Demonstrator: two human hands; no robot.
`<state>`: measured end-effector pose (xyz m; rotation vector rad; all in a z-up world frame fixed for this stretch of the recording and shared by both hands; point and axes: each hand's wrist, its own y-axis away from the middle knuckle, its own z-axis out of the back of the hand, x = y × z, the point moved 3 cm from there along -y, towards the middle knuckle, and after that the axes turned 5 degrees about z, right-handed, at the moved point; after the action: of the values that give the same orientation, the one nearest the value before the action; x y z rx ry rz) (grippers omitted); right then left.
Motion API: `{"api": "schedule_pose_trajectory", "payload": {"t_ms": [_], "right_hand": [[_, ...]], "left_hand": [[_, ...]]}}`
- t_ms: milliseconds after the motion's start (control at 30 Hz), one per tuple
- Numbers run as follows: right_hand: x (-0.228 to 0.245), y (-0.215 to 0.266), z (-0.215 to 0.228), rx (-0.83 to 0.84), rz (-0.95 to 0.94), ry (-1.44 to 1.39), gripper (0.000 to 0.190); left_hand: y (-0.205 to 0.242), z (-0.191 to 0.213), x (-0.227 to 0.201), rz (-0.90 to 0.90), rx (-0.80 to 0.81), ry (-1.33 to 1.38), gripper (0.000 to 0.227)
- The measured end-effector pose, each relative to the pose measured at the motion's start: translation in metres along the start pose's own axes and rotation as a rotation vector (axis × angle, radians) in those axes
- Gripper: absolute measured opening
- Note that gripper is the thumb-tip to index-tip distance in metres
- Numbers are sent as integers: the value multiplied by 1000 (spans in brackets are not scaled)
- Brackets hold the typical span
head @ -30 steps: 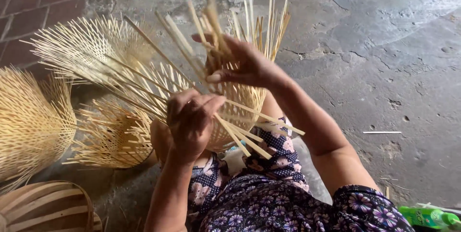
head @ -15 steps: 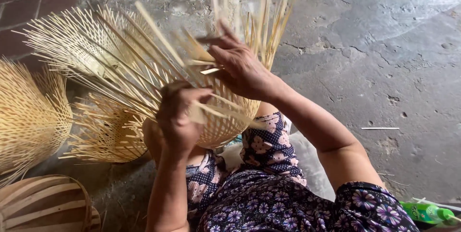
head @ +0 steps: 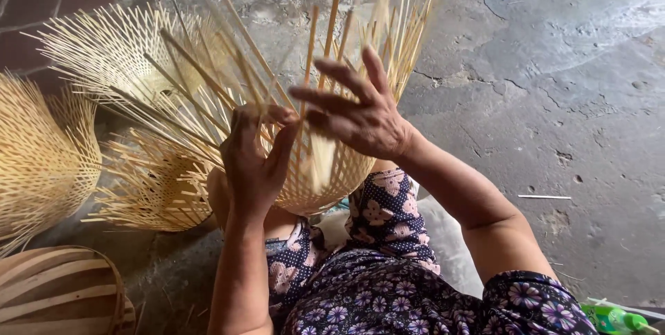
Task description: The person weaves a bamboo basket by hand, interlacing thin strips through a vertical frame while bending and tucking the ends into the lattice. Several partially completed bamboo structures sit on the floor nearby as the person works to secure the shape.
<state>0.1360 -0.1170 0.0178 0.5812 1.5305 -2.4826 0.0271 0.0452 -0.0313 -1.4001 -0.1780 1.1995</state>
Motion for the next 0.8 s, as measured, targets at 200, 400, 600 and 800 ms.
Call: {"api": "schedule_pose_trajectory", "payload": {"t_ms": [200, 400, 600, 800], "right_hand": [[-26, -2, -33, 469, -526, -428, 18], [-28, -4, -34, 426, -665, -771, 22], [-21, -9, -10, 248, -363, -531, 11], [-39, -2, -7, 115, -474, -865, 15]], "left_hand": [[23, -16, 1, -311, -164, -158, 23], [15, 3, -29, -268, -288, -447, 39], [27, 35, -8, -15, -452, -383, 53], [29, 49, 14, 367, -214, -16, 39]]}}
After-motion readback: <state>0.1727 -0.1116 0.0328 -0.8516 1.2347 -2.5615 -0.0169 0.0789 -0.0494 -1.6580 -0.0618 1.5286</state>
